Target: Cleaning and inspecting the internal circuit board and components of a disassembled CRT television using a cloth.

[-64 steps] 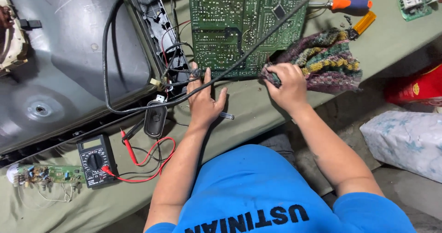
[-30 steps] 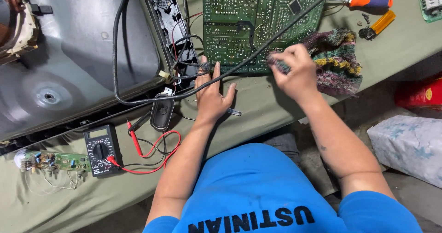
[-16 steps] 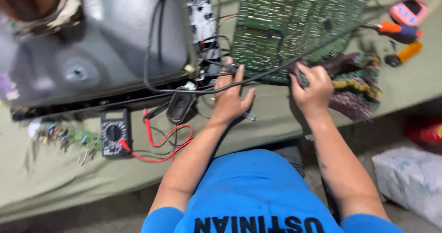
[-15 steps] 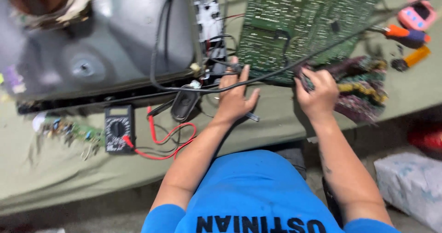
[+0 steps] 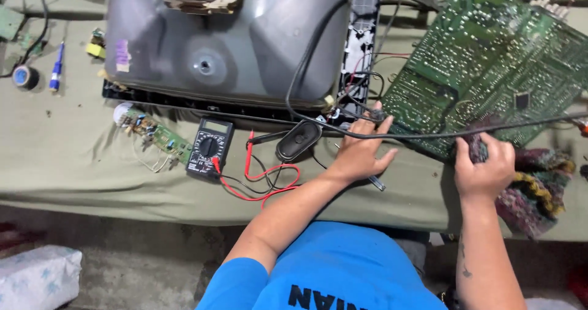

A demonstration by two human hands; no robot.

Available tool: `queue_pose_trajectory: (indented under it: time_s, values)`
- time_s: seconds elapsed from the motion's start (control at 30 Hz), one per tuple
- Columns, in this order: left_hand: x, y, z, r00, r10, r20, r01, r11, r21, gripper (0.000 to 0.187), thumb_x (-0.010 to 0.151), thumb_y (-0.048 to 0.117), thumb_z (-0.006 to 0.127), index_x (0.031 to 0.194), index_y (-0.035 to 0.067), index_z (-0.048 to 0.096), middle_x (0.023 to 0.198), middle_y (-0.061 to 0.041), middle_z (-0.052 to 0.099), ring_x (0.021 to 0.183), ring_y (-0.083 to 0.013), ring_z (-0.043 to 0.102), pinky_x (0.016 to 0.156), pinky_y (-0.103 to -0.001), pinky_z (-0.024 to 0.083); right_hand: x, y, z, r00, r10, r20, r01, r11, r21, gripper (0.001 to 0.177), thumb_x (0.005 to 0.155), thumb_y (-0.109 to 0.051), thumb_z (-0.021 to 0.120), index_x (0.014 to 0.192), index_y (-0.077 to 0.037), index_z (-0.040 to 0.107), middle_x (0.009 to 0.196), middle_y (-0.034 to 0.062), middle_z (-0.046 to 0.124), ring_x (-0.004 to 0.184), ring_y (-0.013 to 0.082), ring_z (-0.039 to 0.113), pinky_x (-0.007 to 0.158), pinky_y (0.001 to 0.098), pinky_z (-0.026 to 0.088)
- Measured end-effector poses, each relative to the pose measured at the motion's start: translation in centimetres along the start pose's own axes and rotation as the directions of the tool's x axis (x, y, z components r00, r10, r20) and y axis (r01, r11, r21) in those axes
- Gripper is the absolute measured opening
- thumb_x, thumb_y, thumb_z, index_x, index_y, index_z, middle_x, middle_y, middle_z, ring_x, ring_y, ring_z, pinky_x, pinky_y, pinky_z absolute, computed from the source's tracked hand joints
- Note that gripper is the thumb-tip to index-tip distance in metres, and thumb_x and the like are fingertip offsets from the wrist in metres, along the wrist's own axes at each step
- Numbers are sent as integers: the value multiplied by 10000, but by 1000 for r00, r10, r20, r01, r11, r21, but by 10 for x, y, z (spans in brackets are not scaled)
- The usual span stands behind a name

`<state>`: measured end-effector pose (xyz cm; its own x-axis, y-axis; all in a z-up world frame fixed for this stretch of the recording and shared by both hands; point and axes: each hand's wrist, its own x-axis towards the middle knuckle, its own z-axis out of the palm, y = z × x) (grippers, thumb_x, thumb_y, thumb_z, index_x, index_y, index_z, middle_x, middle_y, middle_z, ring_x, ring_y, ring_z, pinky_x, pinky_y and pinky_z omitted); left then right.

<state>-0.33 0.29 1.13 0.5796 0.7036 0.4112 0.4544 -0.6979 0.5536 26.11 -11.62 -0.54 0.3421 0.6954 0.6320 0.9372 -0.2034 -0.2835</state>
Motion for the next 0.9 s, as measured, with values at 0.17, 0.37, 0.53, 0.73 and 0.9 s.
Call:
queue_pose_trajectory:
  time_s: [0.17,0.37,0.53,0.73,0.9]
  values:
    - [-1,-4,7,1000,-18,3,18,1000,12,768,927,457,675,1559,107,414,1699,-229,256,1523,-419,408,1227,-506,362,11,-5,-23,989,72,128,-85,991,101,279,1014,-145,911,1167,71,823,1030,179,718,870,313,665,725,418,522]
    - [-3,-8,11,1000,15,-21,-14,1000,3,769,928,441,705,1563,114,420,1691,-229,266,1515,-442,415,1222,-496,370,53,8,-25,997,-18,-76,24,996,86,139,994,-52,811,1014,61,734,977,205,639,953,399,601,855,483,481]
    - [7,0,2,994,80,-74,-78,996,31,754,804,409,770,1458,91,570,1499,-280,510,1273,-477,587,1023,-546,480,38,-28,-12,995,-4,-101,10,998,56,153,802,-61,812,939,-34,750,878,181,588,828,434,634,775,486,530]
    - [5,0,4,996,41,-76,-35,996,79,765,802,401,797,1454,66,577,1560,-280,445,1298,-479,561,1032,-557,467,19,-21,-13,994,97,48,-105,972,212,235,777,-157,844,1004,-165,784,902,33,632,865,278,694,821,362,565]
    - [2,-4,8,995,45,-88,-40,998,55,781,796,407,801,1466,73,574,1579,-267,427,1338,-467,535,1047,-542,450,57,7,-18,988,118,-103,-91,969,230,245,869,-170,884,1010,-54,722,1078,104,621,1024,354,666,947,433,523]
